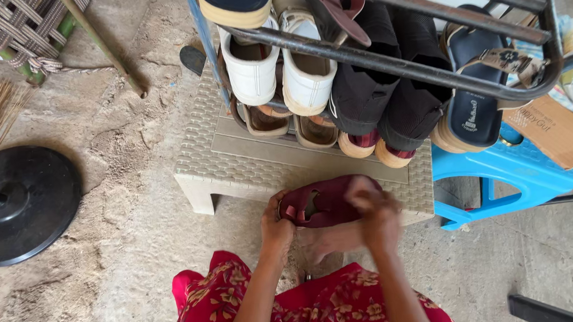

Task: The person wipes several pairs of shoes on a metal shoe rack using a pink cloth. They handle a white shoe, a dark blue sandal, and a maroon shoe, wiping the uppers and soles before returning them to the rack.

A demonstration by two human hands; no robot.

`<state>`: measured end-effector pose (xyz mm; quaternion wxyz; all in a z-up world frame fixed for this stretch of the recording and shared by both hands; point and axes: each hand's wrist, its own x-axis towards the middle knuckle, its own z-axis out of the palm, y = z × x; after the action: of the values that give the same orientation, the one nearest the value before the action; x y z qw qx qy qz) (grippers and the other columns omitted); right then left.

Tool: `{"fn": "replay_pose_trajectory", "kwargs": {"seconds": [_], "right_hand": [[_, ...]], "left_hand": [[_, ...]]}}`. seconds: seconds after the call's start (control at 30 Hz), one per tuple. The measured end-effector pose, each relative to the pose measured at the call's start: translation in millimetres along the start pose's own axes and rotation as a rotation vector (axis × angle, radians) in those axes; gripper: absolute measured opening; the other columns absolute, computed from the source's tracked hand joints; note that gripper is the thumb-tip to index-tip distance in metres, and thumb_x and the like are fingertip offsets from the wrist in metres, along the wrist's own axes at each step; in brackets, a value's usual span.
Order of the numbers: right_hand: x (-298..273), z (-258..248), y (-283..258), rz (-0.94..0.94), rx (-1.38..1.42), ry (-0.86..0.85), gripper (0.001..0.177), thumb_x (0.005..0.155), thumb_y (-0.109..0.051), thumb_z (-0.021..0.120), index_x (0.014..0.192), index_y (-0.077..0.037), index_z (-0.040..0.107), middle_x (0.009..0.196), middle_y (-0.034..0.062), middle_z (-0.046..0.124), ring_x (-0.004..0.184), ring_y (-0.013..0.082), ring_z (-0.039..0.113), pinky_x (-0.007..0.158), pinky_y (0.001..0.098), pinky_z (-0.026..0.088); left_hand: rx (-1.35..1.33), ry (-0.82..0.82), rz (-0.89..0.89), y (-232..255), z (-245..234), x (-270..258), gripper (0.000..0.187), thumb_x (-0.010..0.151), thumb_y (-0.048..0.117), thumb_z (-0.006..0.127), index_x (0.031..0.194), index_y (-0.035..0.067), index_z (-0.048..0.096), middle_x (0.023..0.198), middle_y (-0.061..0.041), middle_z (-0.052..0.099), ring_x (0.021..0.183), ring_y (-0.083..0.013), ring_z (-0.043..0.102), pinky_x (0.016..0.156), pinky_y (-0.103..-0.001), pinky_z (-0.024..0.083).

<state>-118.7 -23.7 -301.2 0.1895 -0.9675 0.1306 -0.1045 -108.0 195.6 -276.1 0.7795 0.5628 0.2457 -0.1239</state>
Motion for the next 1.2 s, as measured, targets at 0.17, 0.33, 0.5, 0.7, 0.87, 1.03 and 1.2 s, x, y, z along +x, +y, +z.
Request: {"fn": "replay_pose_trajectory", "kwargs": {"seconds": [0.17, 0.33, 0.5, 0.7, 0.87, 1.03, 1.2], "right_hand": [[-8, -8, -5, -0.217, 0.105, 0.128, 0.055, 0.072, 0.005, 0.067, 0.125, -0.008, 0.069, 0.113, 0.0174, 0.069, 0.093, 0.0322, 0.066, 0.065, 0.0376, 0.056], [-26, 24, -37, -0.357, 0.187, -0.015, 0.051, 0.083, 0.016, 0.055, 0.113, -0.019, 0.076, 0.123, 0.0157, 0.069, 0.097, 0.0286, 0.070, 0.050, 0.0336, 0.057], [2, -4, 20, -0.047, 0.004, 0.218, 0.041, 0.080, 0.010, 0.064, 0.113, -0.011, 0.078, 0.120, 0.0272, 0.061, 0.103, 0.0403, 0.063, 0.060, 0.0427, 0.061], [-10, 21, 6, -0.210, 0.236, 0.045, 0.043, 0.085, 0.006, 0.067, 0.128, -0.002, 0.066, 0.121, 0.0220, 0.062, 0.106, 0.0370, 0.063, 0.077, 0.0455, 0.059], [-19, 20, -21, -0.370, 0.295, -0.099, 0.051, 0.069, 0.017, 0.058, 0.112, -0.008, 0.073, 0.121, 0.0251, 0.065, 0.116, 0.0398, 0.061, 0.074, 0.0432, 0.066], [9, -16, 16, -0.024, 0.136, 0.155, 0.041, 0.087, 0.005, 0.067, 0.122, -0.016, 0.069, 0.117, 0.0224, 0.068, 0.098, 0.0317, 0.070, 0.067, 0.0413, 0.061], [2, -32, -16, 0.267, 0.427, 0.040, 0.063, 0.090, 0.007, 0.058, 0.146, -0.020, 0.052, 0.112, 0.0216, 0.071, 0.082, 0.0327, 0.072, 0.060, 0.0444, 0.054]], "left_hand": [[0.071, -0.002, -0.022, 10, 4, -6, 0.038, 0.100, 0.009, 0.057, 0.138, 0.009, 0.057, 0.109, -0.006, 0.073, 0.076, -0.0089, 0.064, 0.059, -0.026, 0.049], [0.175, -0.010, -0.014, 7, 0, -4, 0.068, 0.077, -0.012, 0.066, 0.140, 0.013, 0.054, 0.117, -0.004, 0.056, 0.088, -0.0121, 0.061, 0.070, -0.026, 0.057], [0.094, -0.035, 0.001, 2, 4, -4, 0.081, 0.061, -0.019, 0.074, 0.134, 0.011, 0.057, 0.120, -0.008, 0.055, 0.103, -0.0188, 0.064, 0.085, -0.028, 0.062], [0.201, -0.021, 0.115, 3, 3, -9, 0.072, 0.061, -0.019, 0.074, 0.127, 0.010, 0.061, 0.124, -0.009, 0.054, 0.109, -0.0223, 0.063, 0.087, -0.030, 0.060], [0.200, 0.038, 0.072, 0, 3, -5, 0.070, 0.062, -0.021, 0.075, 0.122, 0.012, 0.064, 0.129, -0.010, 0.052, 0.113, -0.0238, 0.063, 0.090, -0.030, 0.062], [0.383, -0.011, 0.473, 1, 12, -12, 0.069, 0.067, -0.015, 0.072, 0.128, 0.015, 0.065, 0.139, -0.011, 0.054, 0.125, -0.0281, 0.063, 0.098, -0.033, 0.056], [0.527, -0.020, 0.707, 19, 13, -27, 0.085, 0.056, -0.014, 0.083, 0.133, 0.010, 0.057, 0.131, -0.014, 0.057, 0.124, -0.0380, 0.056, 0.103, -0.046, 0.051]]}}
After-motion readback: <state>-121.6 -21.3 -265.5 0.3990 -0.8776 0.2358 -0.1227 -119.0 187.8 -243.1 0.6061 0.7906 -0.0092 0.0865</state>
